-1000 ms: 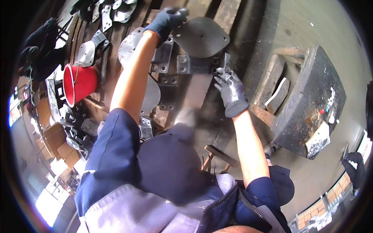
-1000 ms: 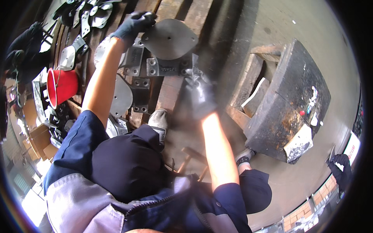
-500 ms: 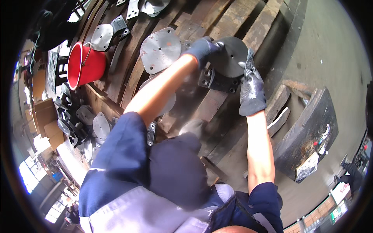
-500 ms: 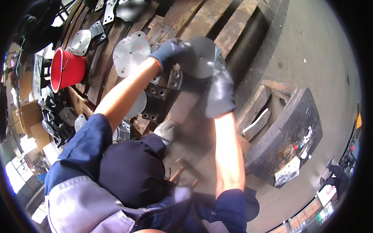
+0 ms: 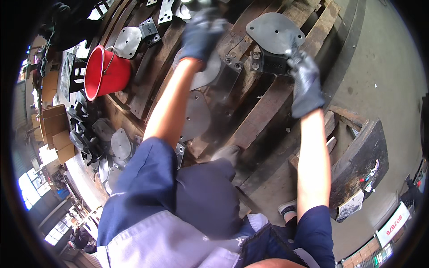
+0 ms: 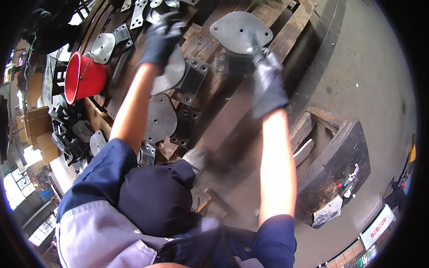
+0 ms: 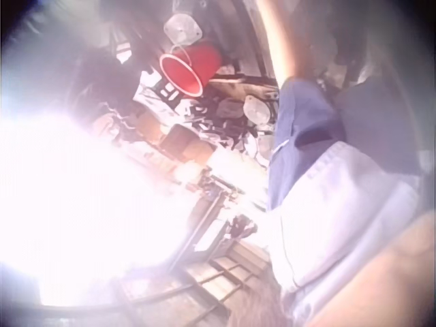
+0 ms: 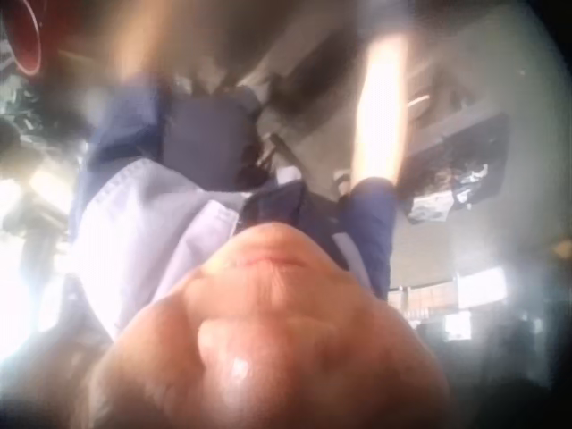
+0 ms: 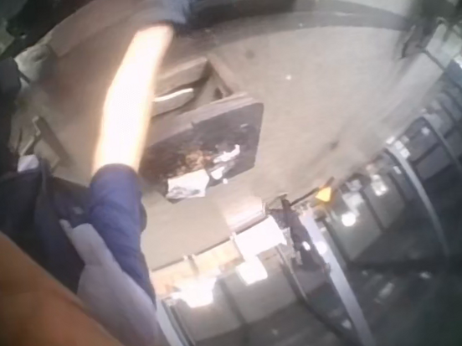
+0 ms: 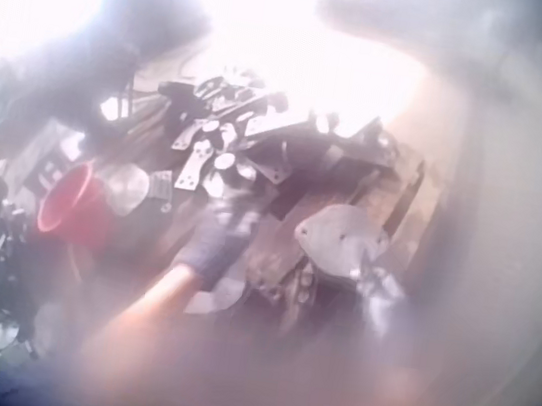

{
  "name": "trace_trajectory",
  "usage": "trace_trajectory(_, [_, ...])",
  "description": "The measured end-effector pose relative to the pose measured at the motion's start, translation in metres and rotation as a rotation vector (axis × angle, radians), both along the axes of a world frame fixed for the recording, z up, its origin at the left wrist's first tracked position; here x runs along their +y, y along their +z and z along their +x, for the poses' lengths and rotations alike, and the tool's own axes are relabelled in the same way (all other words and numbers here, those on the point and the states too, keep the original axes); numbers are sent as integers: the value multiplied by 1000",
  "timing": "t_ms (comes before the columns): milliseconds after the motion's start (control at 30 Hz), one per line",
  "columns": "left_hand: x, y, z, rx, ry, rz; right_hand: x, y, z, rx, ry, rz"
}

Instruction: The person sits on the floor and uses a metal scraper to remove residue from the surface of metal parts. They repeatedly pick up parts from a wooden pallet, scrape them, and place them back down.

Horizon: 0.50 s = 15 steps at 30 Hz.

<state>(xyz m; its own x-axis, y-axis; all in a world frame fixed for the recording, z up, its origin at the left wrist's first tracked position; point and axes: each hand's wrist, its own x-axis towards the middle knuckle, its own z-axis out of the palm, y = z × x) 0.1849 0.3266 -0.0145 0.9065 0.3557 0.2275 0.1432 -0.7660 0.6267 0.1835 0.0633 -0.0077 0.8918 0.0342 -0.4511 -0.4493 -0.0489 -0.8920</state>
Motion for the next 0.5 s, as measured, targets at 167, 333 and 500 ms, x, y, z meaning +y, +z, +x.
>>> trace_trajectory(167, [93,-22,-76,728,332,3,24,-57,-83,530,119,574])
trace_trajectory(333, [77,-51,-84,506,301,-375,55,-98,-104,596,176,721])
trace_trajectory(500, [87,-25,-63,742,251,-556,95,-97,-101,502,-15,831])
